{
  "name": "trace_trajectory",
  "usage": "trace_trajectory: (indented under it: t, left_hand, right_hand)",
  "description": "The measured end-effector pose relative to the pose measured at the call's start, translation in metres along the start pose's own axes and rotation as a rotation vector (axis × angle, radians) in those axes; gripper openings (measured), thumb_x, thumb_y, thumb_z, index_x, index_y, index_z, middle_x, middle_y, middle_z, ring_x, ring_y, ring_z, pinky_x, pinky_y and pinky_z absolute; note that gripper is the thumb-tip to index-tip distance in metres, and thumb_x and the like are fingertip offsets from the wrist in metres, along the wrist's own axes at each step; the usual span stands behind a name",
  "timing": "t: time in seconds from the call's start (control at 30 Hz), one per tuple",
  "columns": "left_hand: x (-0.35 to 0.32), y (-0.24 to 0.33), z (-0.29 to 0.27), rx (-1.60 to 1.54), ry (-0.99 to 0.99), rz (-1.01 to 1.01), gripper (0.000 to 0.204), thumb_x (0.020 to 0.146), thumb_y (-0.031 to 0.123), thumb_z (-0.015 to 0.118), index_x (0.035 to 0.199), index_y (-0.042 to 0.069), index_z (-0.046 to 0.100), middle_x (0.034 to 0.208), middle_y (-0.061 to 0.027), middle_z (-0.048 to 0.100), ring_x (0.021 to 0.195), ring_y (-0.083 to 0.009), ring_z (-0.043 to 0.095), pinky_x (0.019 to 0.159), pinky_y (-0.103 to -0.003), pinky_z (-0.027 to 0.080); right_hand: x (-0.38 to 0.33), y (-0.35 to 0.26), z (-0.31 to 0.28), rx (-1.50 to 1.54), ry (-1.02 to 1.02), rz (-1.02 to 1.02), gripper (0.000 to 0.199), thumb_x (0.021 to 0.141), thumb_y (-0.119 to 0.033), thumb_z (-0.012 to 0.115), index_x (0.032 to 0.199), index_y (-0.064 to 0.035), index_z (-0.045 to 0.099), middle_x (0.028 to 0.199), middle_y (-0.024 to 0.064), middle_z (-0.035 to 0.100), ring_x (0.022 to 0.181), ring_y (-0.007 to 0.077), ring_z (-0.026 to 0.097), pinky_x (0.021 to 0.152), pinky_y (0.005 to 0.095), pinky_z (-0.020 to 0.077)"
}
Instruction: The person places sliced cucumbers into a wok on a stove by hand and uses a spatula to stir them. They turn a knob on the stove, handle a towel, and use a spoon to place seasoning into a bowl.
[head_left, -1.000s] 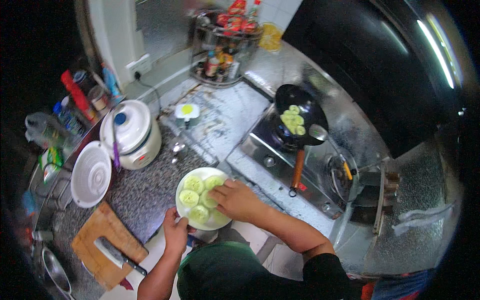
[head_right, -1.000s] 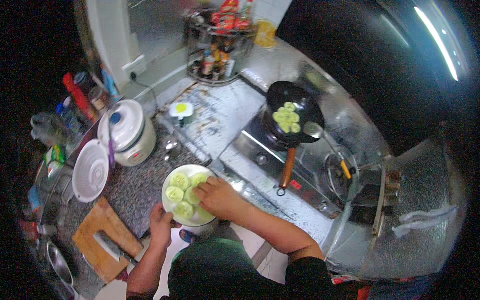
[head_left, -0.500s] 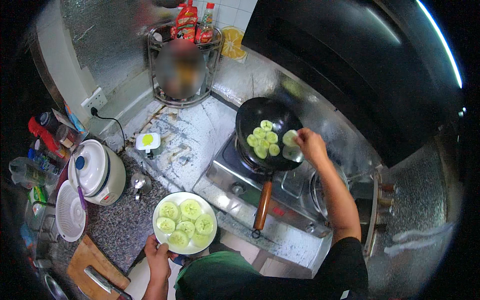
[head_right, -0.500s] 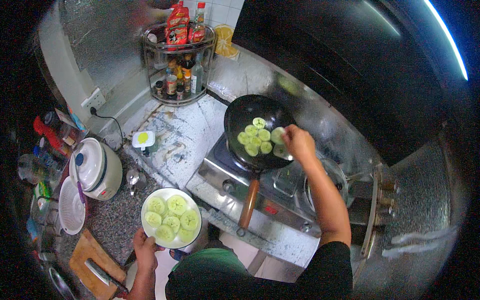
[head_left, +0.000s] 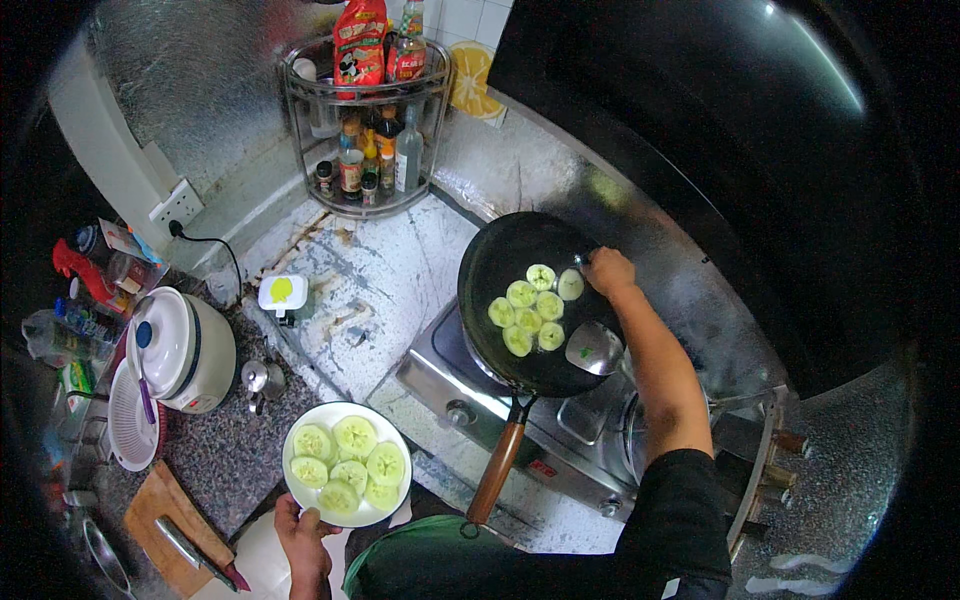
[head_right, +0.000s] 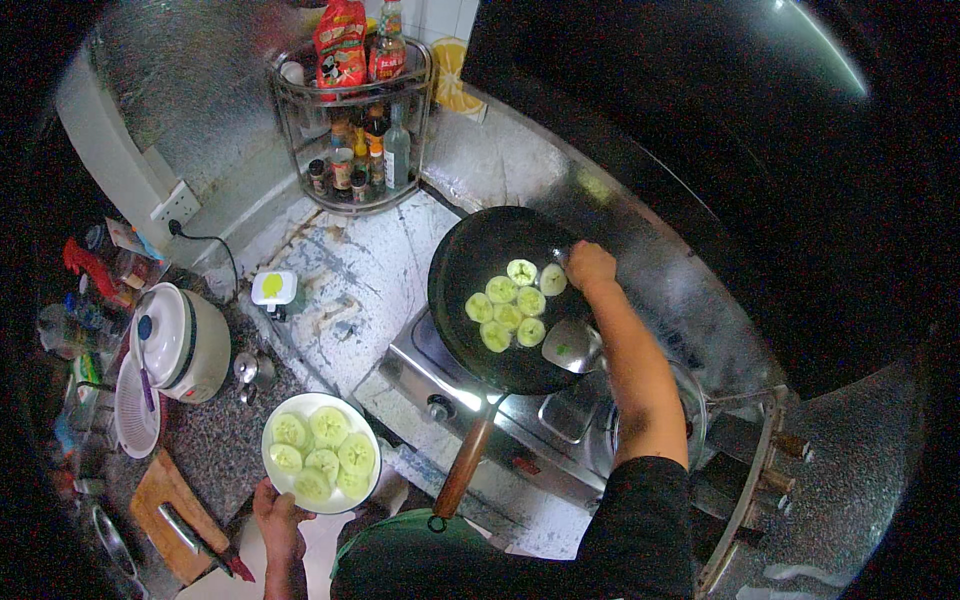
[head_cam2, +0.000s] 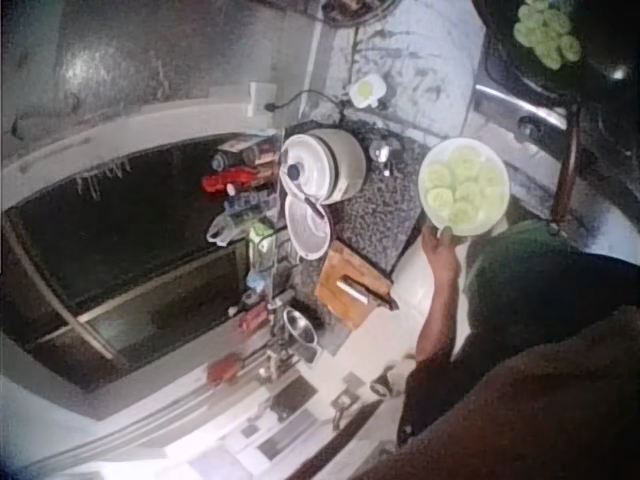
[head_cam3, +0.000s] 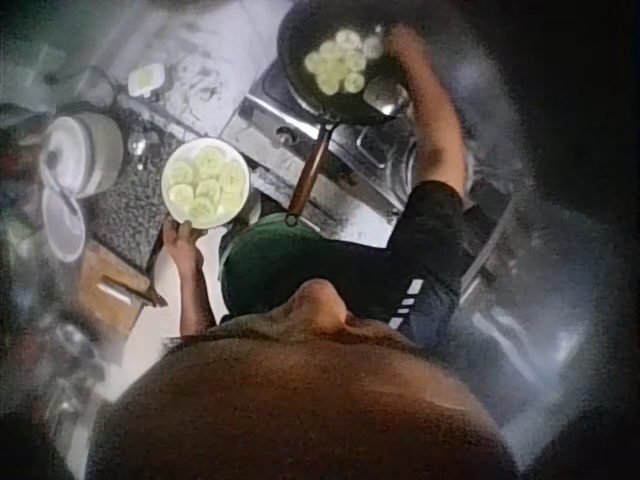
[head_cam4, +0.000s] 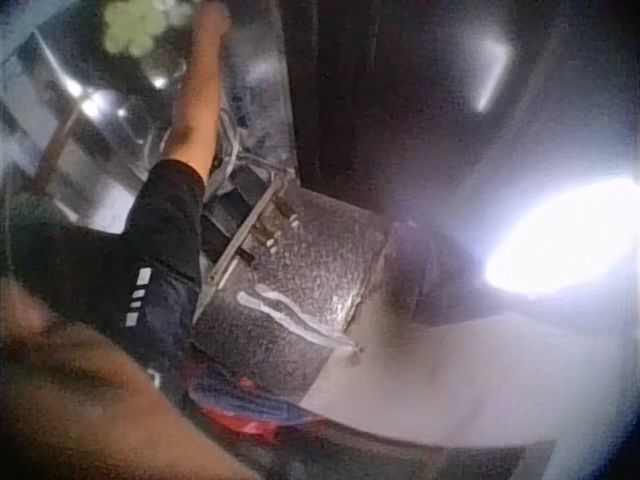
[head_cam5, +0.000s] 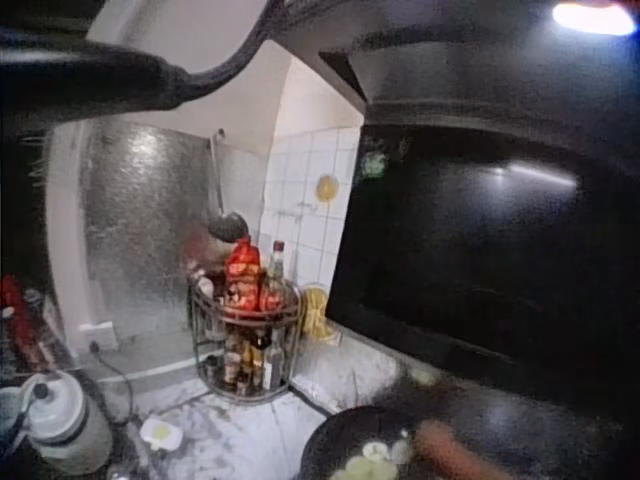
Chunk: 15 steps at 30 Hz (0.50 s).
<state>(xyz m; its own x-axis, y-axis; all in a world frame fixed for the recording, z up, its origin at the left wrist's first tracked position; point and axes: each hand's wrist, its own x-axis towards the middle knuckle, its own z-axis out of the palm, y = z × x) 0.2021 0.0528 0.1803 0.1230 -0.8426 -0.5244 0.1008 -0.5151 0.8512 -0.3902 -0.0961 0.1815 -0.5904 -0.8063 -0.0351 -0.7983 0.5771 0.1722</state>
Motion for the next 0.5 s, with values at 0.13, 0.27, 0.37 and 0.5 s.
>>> trace_trajectory:
  t: [0.13, 0.27, 0.37, 0.5]
  left_hand:
    - [0.002, -0.001, 0.000, -0.061, -0.015, 0.027, 0.027, 0.077, 0.003, 0.045, 0.104, -0.001, 0.048, 0.097, -0.0114, 0.057, 0.069, -0.0187, 0.061, 0.050, -0.028, 0.052]
    - [0.009, 0.006, -0.001, -0.044, -0.095, 0.050, 0.031, 0.078, 0.003, 0.046, 0.108, -0.001, 0.049, 0.100, -0.0128, 0.058, 0.072, -0.0204, 0.062, 0.051, -0.029, 0.052]
    - [0.019, 0.007, 0.001, -0.032, -0.147, 0.055, 0.029, 0.079, 0.004, 0.046, 0.108, 0.000, 0.050, 0.099, -0.0123, 0.060, 0.073, -0.0197, 0.061, 0.057, -0.030, 0.052]
    - [0.033, 0.004, -0.009, -0.013, -0.187, 0.040, 0.033, 0.079, 0.001, 0.047, 0.112, -0.002, 0.048, 0.096, -0.0128, 0.058, 0.066, -0.0190, 0.060, 0.053, -0.030, 0.053]
  right_hand:
    - [-0.053, -0.021, -0.071, 0.166, 0.222, -0.176, 0.023, 0.080, -0.024, 0.064, 0.096, -0.0091, 0.067, 0.097, 0.0136, 0.065, 0.091, 0.0318, 0.062, 0.076, 0.0421, 0.0502]
    - [-0.127, -0.039, -0.138, 0.318, 0.370, -0.372, 0.018, 0.079, -0.020, 0.066, 0.091, -0.0064, 0.066, 0.087, 0.0124, 0.064, 0.087, 0.0303, 0.061, 0.075, 0.0405, 0.0492]
    - [-0.187, -0.066, -0.152, 0.441, 0.226, -0.547, 0.021, 0.075, -0.016, 0.069, 0.092, -0.0045, 0.065, 0.082, 0.0129, 0.062, 0.081, 0.0314, 0.060, 0.072, 0.0391, 0.0489]
    - [-0.258, -0.141, -0.133, 0.479, 0.009, -0.958, 0.026, 0.073, -0.022, 0.070, 0.093, -0.0068, 0.065, 0.088, 0.0113, 0.061, 0.084, 0.0302, 0.059, 0.072, 0.0395, 0.0494]
